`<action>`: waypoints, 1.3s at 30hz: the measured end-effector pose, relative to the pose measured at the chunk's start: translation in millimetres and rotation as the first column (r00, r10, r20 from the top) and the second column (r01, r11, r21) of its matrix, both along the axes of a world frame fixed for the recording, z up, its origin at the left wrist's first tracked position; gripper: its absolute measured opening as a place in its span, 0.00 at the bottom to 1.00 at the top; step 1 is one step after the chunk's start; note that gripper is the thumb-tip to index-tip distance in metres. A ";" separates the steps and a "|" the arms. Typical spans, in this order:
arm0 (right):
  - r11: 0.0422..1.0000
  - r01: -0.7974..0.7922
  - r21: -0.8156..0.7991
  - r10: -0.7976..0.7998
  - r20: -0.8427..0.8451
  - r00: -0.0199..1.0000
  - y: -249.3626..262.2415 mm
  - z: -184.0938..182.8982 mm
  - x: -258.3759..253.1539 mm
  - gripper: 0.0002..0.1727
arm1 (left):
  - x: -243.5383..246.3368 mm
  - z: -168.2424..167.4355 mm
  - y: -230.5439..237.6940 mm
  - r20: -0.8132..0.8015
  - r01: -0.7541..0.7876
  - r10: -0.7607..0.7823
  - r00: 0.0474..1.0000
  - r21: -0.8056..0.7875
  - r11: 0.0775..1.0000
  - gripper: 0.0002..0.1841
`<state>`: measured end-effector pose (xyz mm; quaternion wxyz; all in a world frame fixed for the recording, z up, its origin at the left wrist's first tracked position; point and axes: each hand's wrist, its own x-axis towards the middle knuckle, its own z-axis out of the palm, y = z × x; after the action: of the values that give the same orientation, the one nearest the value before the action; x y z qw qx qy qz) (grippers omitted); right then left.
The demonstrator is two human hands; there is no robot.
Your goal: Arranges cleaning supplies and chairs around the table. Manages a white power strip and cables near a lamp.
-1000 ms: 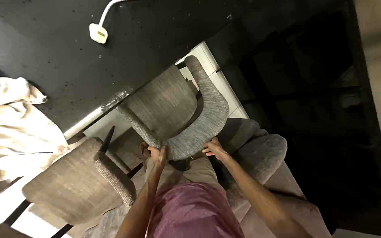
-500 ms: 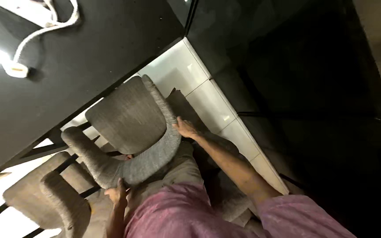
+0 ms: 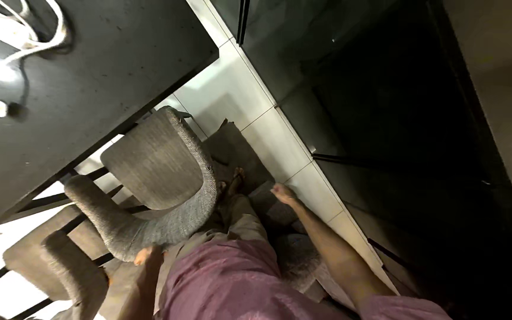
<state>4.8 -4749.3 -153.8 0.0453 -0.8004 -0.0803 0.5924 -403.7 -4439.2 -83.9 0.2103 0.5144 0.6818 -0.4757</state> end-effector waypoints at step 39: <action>0.986 -0.123 0.115 0.120 0.033 0.992 100.6 62.5 294.8 0.21 | 342.2 74.5 308.5 0.858 -0.747 -0.137 0.495 0.500 0.437 0.20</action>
<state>299.6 -4648.7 -91.3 0.0548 -0.7977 -0.1638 0.5778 -61.5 -4130.7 -9.5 0.3124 0.5411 0.7326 0.2699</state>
